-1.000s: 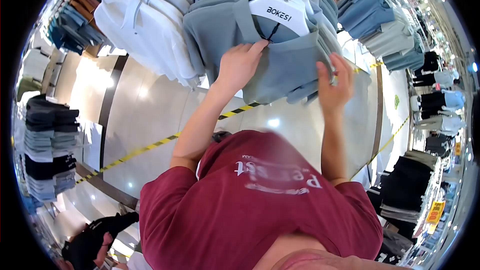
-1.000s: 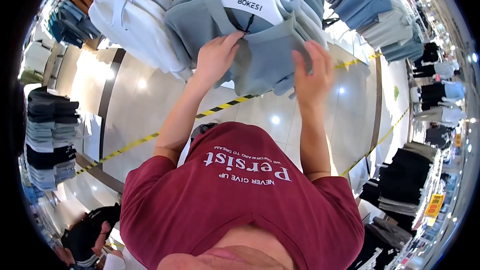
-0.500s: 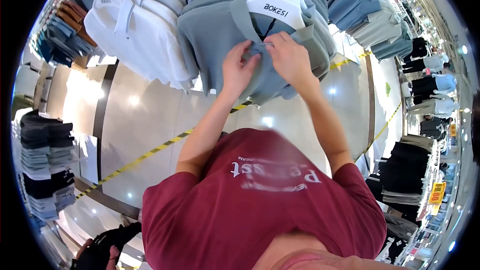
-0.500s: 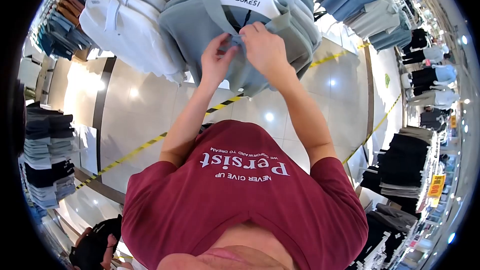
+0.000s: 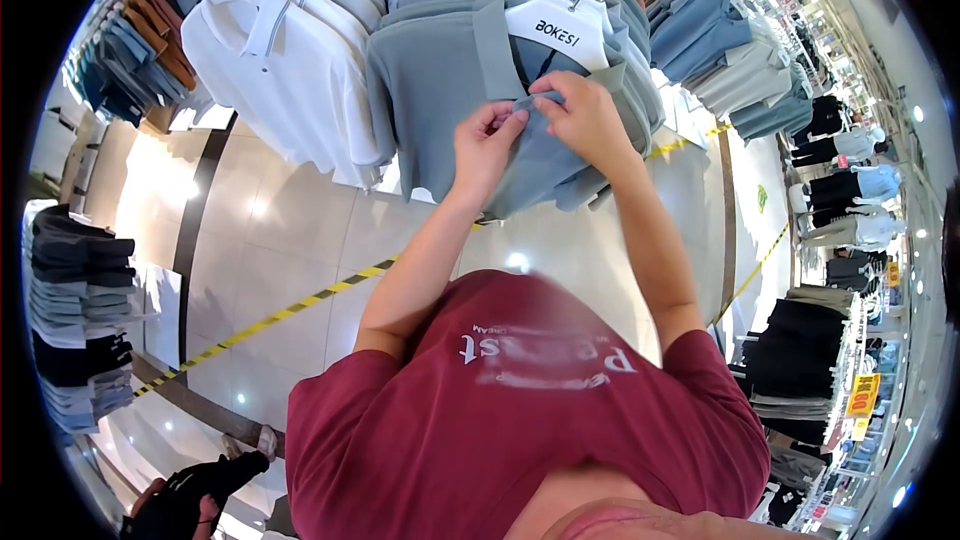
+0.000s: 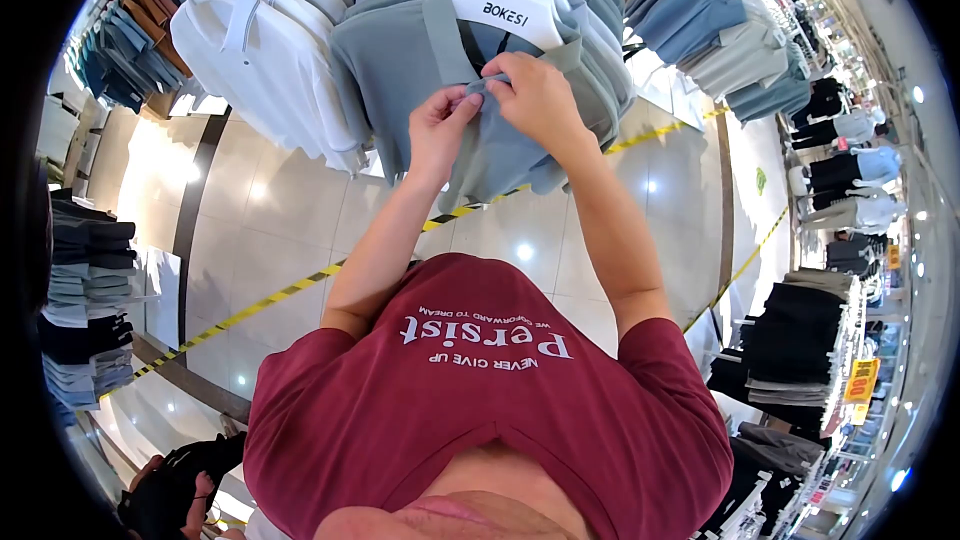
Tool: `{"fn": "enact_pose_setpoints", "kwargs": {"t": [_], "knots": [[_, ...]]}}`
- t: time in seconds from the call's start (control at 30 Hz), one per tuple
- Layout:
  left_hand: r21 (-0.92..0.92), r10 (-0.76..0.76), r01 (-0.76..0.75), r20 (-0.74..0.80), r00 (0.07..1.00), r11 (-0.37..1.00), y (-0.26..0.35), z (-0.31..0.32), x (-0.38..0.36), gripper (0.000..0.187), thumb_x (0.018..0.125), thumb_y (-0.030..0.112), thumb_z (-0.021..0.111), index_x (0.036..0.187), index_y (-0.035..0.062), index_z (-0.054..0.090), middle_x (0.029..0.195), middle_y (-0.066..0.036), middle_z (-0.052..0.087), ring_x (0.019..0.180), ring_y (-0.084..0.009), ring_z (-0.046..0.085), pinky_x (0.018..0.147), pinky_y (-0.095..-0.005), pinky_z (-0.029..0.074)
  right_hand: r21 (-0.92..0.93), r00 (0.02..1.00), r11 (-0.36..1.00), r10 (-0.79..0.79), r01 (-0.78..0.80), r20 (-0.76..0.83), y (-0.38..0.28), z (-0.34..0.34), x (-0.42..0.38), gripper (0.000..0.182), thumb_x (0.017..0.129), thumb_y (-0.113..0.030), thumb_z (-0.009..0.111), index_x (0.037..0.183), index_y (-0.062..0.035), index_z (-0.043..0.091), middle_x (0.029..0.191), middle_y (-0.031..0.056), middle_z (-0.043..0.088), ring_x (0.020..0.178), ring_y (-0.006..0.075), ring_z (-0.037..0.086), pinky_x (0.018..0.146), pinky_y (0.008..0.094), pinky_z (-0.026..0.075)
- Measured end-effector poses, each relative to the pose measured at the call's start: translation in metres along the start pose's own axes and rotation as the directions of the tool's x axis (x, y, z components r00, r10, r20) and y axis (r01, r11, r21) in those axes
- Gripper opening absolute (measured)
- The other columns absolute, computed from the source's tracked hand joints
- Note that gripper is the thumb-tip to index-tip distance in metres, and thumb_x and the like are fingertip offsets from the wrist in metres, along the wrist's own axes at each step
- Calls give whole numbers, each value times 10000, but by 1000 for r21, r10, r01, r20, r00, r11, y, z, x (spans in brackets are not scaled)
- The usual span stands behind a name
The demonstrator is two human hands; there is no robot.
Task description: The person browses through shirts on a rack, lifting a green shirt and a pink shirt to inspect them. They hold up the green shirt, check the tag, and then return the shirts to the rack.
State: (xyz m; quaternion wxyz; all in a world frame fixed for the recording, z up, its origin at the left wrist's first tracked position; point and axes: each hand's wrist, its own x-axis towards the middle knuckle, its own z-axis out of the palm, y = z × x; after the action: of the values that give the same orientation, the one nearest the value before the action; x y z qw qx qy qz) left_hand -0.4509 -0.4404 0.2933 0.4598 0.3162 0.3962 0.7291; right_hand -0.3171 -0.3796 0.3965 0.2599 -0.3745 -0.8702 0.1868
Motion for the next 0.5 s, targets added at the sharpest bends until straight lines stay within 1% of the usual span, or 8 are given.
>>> {"fn": "enact_pose_setpoints", "kwargs": {"t": [0.17,0.23,0.27,0.33,0.37,0.43,0.47,0.5], "knots": [[10,17,-17,13,1000,1000,-1,-1,-2,105,956,88,734,1013,0,728,865,22,692,743,-29,563,673,-202,456,-3,998,998,-60,60,-22,-2,1,-9,166,886,-53,711,1050,-32,692,918,101,694,633,197,676,620,322,520],[34,12,-14,51,999,999,0,-1,-3,104,977,79,705,1048,4,716,925,12,699,841,-48,607,759,-216,481,-12,992,995,-98,98,-78,-3,3,-14,162,875,-62,729,1030,-39,691,905,96,688,647,201,662,619,324,513],[35,13,-15,57,998,999,0,0,-4,104,977,79,705,1048,4,716,925,12,699,841,-48,607,759,-216,481,-14,992,995,-97,96,-83,-5,3,-15,162,875,-62,729,1030,-39,691,905,96,688,647,201,662,619,324,513],[39,23,-24,30,999,999,1,3,-6,93,984,91,700,1026,8,708,900,26,680,816,-36,584,737,-207,467,-51,986,992,-117,111,-118,-8,1,-17,118,857,-134,716,970,-107,697,909,86,682,846,327,668,730,426,532],[41,23,-25,35,999,999,2,4,-7,93,984,91,700,1026,8,708,900,26,680,816,-36,584,737,-207,467,-51,986,993,-115,109,-123,-8,1,-19,118,857,-134,716,970,-107,697,909,86,682,846,327,668,730,426,532],[125,44,-45,9,999,991,6,5,-8,98,985,101,704,1018,9,704,888,36,667,796,-28,564,721,-200,456,-59,984,992,-121,114,-133,-8,1,-20,166,859,-62,752,1011,-38,690,923,86,690,704,202,657,638,317,523],[129,47,-49,15,999,990,5,4,-8,98,985,101,704,1018,9,704,888,36,667,796,-28,564,721,-200,456,-59,983,992,-121,114,-140,-8,1,-20,166,859,-62,752,1011,-38,690,923,86,690,704,202,657,638,317,523],[129,72,-73,18,997,989,2,4,-8,100,982,105,710,1013,10,704,881,43,659,785,-25,553,713,-199,451,-12,976,994,-109,109,-187,-9,2,-21,140,853,-88,753,979,-68,693,929,72,696,741,237,672,662,345,537]]}}
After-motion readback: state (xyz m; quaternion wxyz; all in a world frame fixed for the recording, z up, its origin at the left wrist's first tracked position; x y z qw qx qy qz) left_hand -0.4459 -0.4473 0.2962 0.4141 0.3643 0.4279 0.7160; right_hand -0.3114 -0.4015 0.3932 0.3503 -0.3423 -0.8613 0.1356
